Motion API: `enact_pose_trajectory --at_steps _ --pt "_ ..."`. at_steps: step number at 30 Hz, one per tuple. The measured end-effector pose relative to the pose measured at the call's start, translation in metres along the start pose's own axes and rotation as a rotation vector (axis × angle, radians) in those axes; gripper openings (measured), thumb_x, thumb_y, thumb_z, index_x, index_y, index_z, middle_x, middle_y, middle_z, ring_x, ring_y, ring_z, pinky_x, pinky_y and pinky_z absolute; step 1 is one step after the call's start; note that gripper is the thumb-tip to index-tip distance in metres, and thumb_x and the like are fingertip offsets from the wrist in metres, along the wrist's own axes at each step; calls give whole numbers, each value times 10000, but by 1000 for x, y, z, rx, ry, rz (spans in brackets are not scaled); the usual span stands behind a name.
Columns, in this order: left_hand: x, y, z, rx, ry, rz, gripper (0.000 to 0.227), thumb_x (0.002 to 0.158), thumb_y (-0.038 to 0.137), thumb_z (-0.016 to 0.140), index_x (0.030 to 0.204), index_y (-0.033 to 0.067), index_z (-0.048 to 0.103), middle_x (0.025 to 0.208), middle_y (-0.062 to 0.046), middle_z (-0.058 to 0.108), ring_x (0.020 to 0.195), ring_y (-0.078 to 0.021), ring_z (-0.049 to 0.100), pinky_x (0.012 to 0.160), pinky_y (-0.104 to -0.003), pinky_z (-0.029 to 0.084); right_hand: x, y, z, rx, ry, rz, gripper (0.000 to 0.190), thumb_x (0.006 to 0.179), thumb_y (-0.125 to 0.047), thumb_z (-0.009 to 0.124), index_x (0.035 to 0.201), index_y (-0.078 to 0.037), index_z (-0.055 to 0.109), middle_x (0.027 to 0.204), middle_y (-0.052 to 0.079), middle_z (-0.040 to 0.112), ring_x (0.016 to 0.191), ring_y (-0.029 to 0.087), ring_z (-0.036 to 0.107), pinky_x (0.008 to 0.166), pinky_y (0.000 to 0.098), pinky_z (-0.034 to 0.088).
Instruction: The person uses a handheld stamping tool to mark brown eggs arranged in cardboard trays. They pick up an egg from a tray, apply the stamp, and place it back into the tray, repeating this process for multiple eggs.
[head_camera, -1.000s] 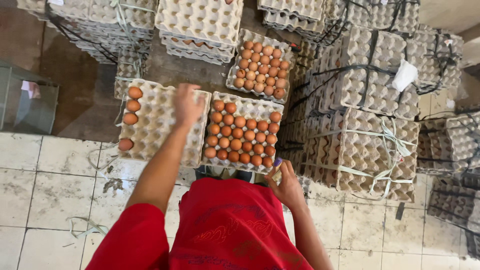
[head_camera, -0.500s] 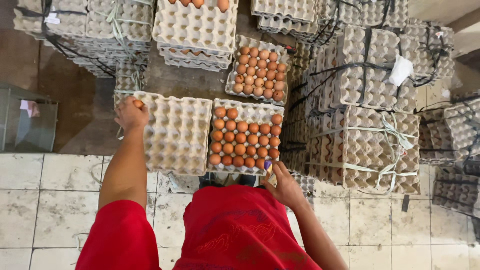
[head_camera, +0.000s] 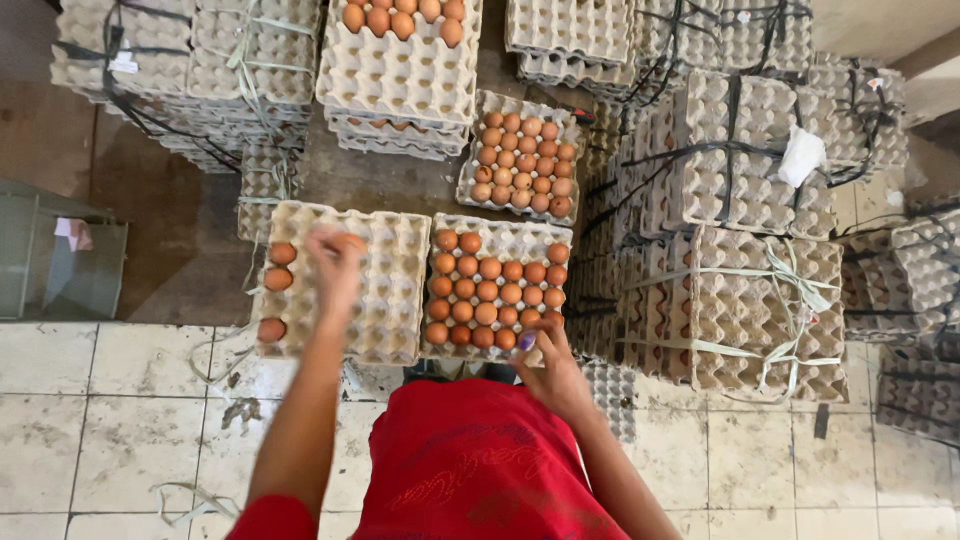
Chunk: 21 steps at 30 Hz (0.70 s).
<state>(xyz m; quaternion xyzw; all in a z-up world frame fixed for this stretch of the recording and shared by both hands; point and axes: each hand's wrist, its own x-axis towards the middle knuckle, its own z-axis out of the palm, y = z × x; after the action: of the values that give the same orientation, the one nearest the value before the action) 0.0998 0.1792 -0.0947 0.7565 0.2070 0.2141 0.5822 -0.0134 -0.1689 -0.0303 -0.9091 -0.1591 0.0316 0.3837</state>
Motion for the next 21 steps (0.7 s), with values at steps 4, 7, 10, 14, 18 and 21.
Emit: enact_pose_trajectory --at_steps 4,7,10,14,18,21 --pt "-87 10 40 -327 -262 -246 249 853 107 640 1054 97 494 897 -43 551 821 -171 553 815 -372 487 38 -43 -9 257 245 -167 331 736 -214 947 947 -100 720 950 99 691 904 350 742 767 411 612" --pt "-139 30 65 -566 -416 -636 232 881 195 538 1092 157 628 822 12 543 697 -101 592 564 -210 433 51 -68 -12 430 104 -160 254 726 -171 925 893 -85 755 856 111 749 845 324 756 758 460 600" --pt "-146 -8 84 -743 -345 -1046 378 927 261 652 1269 131 559 1210 -138 532 877 -378 723 754 -415 609 56 -47 1 590 149 -87 558 748 -104 926 1163 53 588 993 227 690 897 406 740 779 516 607" --pt "-136 43 81 -619 -404 -757 218 961 196 590 1143 118 682 944 -107 567 760 -305 672 584 -373 567 57 -68 -20 280 154 -317 97 806 -233 838 786 -188 754 861 33 728 921 283 721 956 412 520" --pt "-154 50 75 -478 -433 -1022 353 996 495 584 1135 171 582 838 -76 705 646 -217 639 506 -272 459 64 -52 -23 188 286 -374 199 844 -214 813 698 -152 694 709 8 666 801 258 724 826 348 577" --pt "-159 26 94 -562 -216 -1052 273 919 317 779 1090 132 672 936 -127 612 664 -334 652 479 -363 408 59 -69 -34 222 224 -431 162 815 -153 789 697 -200 688 678 -29 653 669 214 669 716 311 561"
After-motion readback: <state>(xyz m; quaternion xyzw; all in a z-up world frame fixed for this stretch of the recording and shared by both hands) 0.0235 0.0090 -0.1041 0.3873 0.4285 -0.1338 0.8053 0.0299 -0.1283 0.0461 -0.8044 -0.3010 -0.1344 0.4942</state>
